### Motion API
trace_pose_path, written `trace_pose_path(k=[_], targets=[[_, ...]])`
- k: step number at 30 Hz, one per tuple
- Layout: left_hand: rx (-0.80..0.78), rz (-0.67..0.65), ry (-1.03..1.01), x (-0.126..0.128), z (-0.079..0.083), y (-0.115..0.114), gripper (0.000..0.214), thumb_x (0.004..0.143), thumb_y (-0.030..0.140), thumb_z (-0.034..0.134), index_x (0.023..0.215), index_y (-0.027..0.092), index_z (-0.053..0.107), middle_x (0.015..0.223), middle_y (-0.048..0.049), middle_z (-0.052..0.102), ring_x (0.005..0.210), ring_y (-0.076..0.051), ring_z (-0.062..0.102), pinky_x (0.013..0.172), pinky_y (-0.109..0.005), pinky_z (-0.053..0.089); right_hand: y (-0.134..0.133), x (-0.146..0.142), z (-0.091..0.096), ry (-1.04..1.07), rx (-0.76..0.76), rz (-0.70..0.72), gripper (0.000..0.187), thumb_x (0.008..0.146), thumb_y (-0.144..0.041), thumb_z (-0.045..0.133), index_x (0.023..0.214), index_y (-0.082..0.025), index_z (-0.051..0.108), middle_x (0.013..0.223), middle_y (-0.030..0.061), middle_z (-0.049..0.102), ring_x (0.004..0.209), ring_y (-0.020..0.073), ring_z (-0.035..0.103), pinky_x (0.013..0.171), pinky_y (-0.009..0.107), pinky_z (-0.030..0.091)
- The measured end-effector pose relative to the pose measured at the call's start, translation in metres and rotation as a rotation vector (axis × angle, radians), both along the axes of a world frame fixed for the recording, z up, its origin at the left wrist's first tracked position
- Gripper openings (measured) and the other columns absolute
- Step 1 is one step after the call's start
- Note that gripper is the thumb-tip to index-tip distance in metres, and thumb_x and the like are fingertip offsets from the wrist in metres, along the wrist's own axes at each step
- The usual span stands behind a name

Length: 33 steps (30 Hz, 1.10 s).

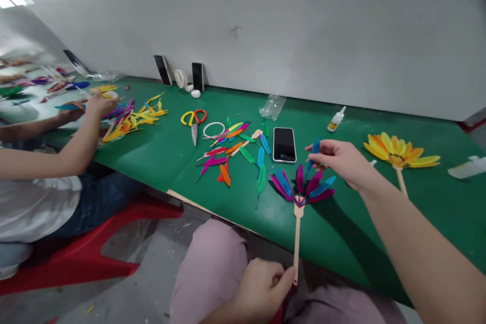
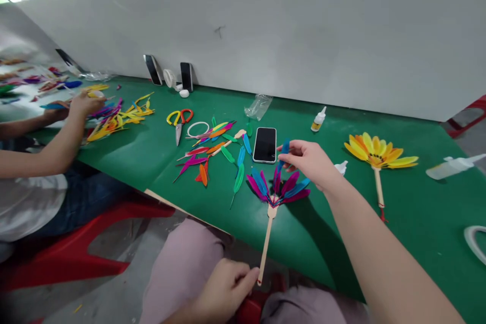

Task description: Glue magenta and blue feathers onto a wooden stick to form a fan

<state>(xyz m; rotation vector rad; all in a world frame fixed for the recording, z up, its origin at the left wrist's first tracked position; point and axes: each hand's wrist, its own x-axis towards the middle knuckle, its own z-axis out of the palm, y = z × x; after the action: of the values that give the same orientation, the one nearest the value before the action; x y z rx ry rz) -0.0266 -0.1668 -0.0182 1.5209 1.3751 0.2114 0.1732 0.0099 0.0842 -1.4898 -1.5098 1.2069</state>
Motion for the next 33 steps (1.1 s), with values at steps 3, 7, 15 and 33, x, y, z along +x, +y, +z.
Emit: trace_pose_path(k=[3, 7, 15, 33], targets=[[-0.431, 0.091, -0.297, 0.006, -0.013, 0.002, 0.069, 0.070, 0.071, 0.019, 0.057, 0.013, 0.054, 0.038, 0.0015, 0.040, 0.034, -0.010, 0.038, 0.038, -0.022, 0.025, 0.009, -0.004, -0.007, -0.017, -0.105, 0.127, 0.027, 0.070, -0.041, 0.059, 0.082, -0.017, 0.062, 0.069, 0.0032, 0.064, 0.062, 0.0133, 0.061, 0.059, 0.025, 0.050], [-0.530, 0.118, -0.413, 0.016, -0.022, 0.008, 0.061, 0.064, 0.070, 0.037, 0.052, 0.013, 0.054, 0.033, 0.0038, 0.037, 0.029, -0.008, 0.033, 0.034, -0.021, 0.022, 0.022, -0.009, -0.017, -0.071, -0.165, 0.244, 0.024, 0.066, -0.040, 0.064, 0.067, -0.017, 0.060, 0.063, 0.0027, 0.064, 0.059, 0.0140, 0.061, 0.059, 0.026, 0.050], [-0.496, 0.170, -0.370, 0.017, -0.022, 0.011, 0.040, 0.068, 0.048, 0.046, 0.045, 0.015, 0.049, 0.030, 0.0059, 0.030, 0.029, -0.006, 0.026, 0.033, -0.021, 0.017, 0.037, -0.019, -0.033, 0.052, -0.194, 0.256, 0.020, 0.064, -0.035, 0.066, 0.068, -0.017, 0.058, 0.058, 0.0001, 0.060, 0.054, 0.0117, 0.057, 0.054, 0.025, 0.048], [0.765, -0.251, -0.110, -0.001, 0.029, 0.043, 0.020, 0.078, 0.021, 0.044, 0.060, 0.018, 0.052, 0.055, -0.0017, 0.052, 0.056, -0.011, 0.046, 0.054, -0.024, 0.035, 0.039, -0.011, -0.053, -0.108, -0.152, 0.292, 0.021, 0.068, -0.039, 0.062, 0.068, -0.018, 0.057, 0.042, -0.0048, 0.049, 0.032, 0.0057, 0.042, 0.032, 0.019, 0.032]])
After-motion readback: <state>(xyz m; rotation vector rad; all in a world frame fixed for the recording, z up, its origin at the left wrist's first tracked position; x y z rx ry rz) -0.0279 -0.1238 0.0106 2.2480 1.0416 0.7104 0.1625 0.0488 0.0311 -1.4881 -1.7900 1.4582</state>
